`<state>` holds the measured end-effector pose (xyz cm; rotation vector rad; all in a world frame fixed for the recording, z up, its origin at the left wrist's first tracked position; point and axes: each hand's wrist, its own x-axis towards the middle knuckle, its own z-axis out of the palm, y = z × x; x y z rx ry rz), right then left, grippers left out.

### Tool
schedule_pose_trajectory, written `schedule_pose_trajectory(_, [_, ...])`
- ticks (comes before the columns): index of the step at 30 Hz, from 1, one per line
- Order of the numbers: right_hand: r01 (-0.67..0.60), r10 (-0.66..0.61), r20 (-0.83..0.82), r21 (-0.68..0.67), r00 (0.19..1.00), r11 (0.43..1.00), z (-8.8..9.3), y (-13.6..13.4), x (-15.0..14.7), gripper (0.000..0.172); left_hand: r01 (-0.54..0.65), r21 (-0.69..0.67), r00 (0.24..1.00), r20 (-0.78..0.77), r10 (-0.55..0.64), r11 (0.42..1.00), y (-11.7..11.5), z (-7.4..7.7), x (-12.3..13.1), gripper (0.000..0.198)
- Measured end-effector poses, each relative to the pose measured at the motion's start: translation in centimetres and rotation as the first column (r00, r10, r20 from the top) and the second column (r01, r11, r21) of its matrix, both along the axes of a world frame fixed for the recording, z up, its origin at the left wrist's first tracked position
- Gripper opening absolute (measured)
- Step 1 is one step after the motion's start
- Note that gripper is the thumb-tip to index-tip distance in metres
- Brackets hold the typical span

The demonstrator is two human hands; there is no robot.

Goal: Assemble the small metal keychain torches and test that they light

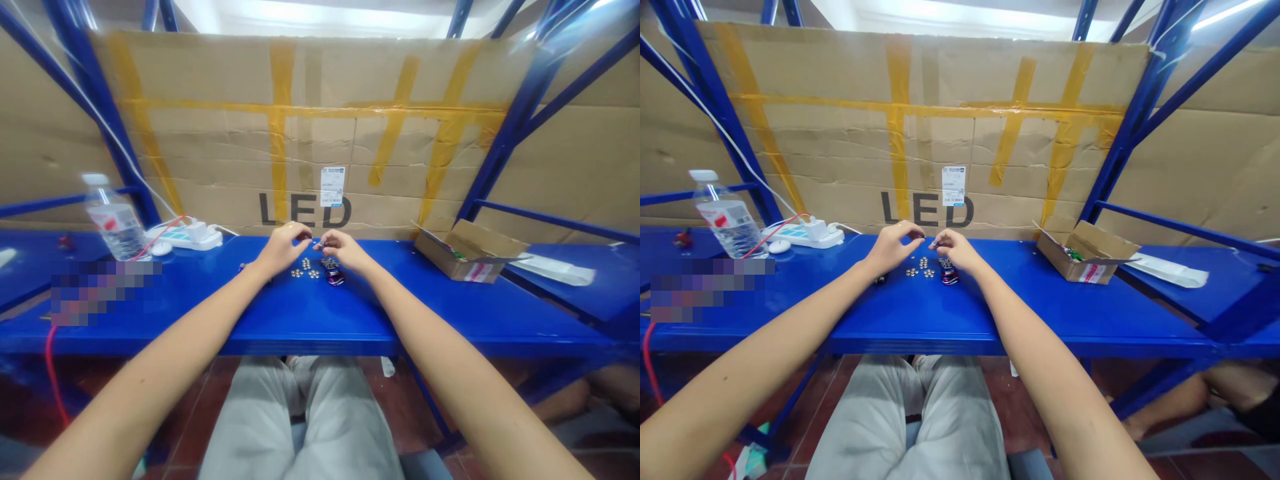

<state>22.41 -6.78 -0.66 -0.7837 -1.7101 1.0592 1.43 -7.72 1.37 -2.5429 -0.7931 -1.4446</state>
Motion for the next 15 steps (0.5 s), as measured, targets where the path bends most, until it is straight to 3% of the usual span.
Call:
schedule_pose_trajectory(4, [0.009, -0.009, 0.014, 0.002, 1.000, 1.000, 0.0, 0.1, 0.0, 0.023, 0.104, 0.097, 0.992, -0.076, -0.097, 0.990, -0.9, -0.2, 1.6, 0.006])
schedule_pose_trajectory(15, [0.004, -0.004, 0.030, 0.011, 1.000, 1.000, 0.2, -0.1, -0.1, 0.024, 0.111, 0.101, 0.987, -0.131, -0.097, 0.989, -0.8, -0.5, 1.5, 0.007])
